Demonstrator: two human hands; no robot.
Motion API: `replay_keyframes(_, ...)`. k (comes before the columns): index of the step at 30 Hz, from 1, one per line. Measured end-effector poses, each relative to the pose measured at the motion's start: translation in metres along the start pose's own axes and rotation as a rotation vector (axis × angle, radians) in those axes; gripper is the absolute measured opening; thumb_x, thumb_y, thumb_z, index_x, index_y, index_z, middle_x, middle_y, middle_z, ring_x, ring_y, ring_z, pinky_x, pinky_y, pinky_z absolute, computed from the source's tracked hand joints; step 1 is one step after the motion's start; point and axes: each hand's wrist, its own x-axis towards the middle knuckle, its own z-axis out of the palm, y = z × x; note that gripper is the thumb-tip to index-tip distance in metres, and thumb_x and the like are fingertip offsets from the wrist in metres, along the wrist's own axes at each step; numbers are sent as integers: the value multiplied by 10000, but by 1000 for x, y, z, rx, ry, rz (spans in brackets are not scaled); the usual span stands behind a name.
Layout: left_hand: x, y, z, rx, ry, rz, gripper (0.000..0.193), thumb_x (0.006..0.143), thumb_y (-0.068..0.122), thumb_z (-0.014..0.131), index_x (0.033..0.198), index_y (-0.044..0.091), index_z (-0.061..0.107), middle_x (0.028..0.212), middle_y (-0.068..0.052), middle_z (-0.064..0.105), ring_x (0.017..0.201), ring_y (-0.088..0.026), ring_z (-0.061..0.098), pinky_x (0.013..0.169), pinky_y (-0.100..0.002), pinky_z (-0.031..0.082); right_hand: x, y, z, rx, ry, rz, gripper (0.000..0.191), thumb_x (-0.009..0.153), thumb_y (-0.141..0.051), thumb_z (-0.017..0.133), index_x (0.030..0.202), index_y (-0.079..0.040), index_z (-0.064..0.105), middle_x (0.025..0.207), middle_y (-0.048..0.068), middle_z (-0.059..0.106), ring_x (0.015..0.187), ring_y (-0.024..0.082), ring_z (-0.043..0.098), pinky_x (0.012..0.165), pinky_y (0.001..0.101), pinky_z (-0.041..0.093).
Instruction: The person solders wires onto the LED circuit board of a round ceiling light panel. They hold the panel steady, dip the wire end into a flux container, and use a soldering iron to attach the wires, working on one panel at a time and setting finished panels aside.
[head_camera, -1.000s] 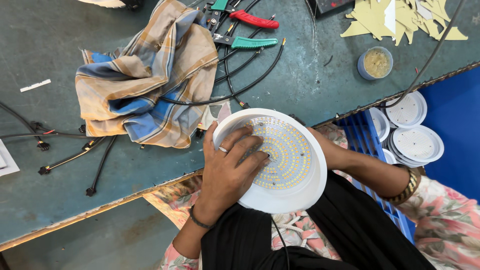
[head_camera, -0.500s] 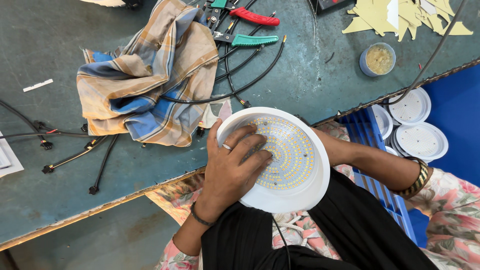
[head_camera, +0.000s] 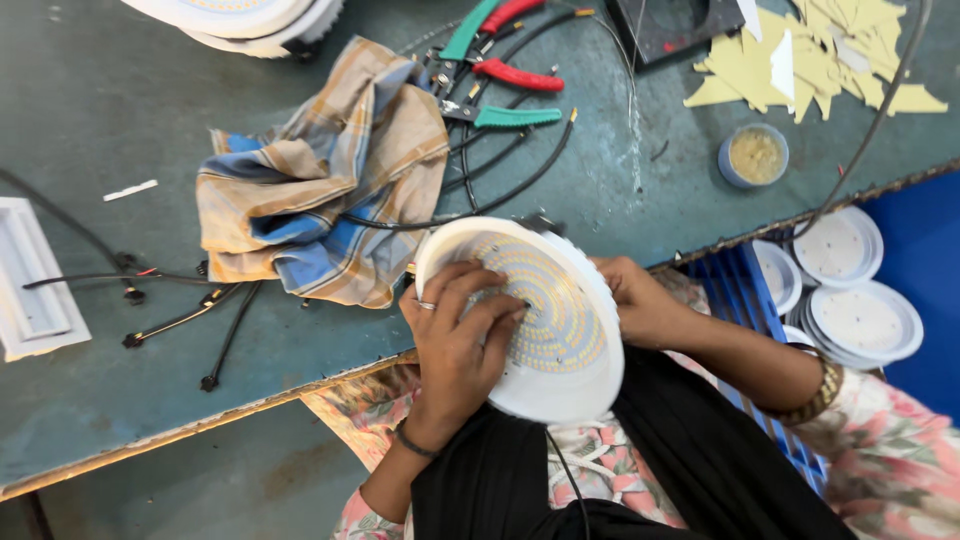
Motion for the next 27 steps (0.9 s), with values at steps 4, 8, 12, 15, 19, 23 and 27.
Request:
replay_keyframes(4, 17, -4, 3, 183, 30, -26, 173, 784, 118, 789, 939, 177, 739, 1138, 9, 677, 1259, -307, 574, 1065, -618, 261, 51, -27, -23, -498, 113, 86, 292, 785, -88, 785, 1049, 26, 737, 962, 68, 783, 883, 106, 756, 790, 298, 601)
replay_keyframes(8, 37, -7, 4, 263, -89, 11, 166, 777, 126, 767, 931, 180, 742, 1120, 1, 677, 1242, -308, 564, 1098, -688, 217, 53, -47, -42, -374, 451, -204, 316, 928, -105, 701, 1215, 28, 707, 1113, 91, 743, 992, 185, 701, 922, 328, 551)
replay_keyframes(12, 47, -9, 3, 259, -197, -62, 159, 800, 124, 748, 956, 155, 747, 1064, 6, 682, 1177, -262, 592, 1095, -641, 234, 27, -50, -19, 47, 496, -242, 489, 1014, -163, 648, 1452, 21, 534, 1386, 96, 620, 1257, 186, 584, 1091, 348, 488)
replay_keyframes(15, 50, -12, -2, 212, -195, -88, 210, 836, 133, 738, 1043, 96, 738, 1070, -13, 673, 1168, -251, 599, 1123, -570, 267, 22, -53, 10, 50, 486, -219, 629, 966, -175, 690, 1516, -17, 431, 1479, 99, 537, 1320, 196, 533, 1114, 363, 445)
replay_keyframes(19, 50, -12, -3, 272, -231, -68, 122, 804, 143, 750, 922, 120, 775, 1035, -29, 676, 1116, -263, 595, 1031, -542, 286, 19, -79, 14, -489, 670, -489, 427, 979, -175, 743, 1349, -54, 568, 1557, 113, 468, 1484, 268, 437, 1242, 425, 362)
replay_keyframes(23, 51, -12, -1, 295, -239, -101, 81, 819, 141, 745, 886, 127, 788, 1023, -19, 678, 1106, -250, 595, 1017, -534, 299, 31, -108, 4, -976, 438, -536, 164, 818, -155, 813, 967, -147, 748, 1459, 34, 550, 1468, 336, 421, 1189, 508, 337)
replay_keyframes(27, 52, -13, -1, 263, -249, -111, 86, 807, 153, 748, 869, 127, 800, 1007, -18, 676, 1115, -255, 585, 999, -539, 288, 58, -121, 16, -1148, 256, -539, 163, 787, -120, 765, 937, -177, 797, 1507, 97, 511, 1493, 379, 313, 1137, 565, 268)
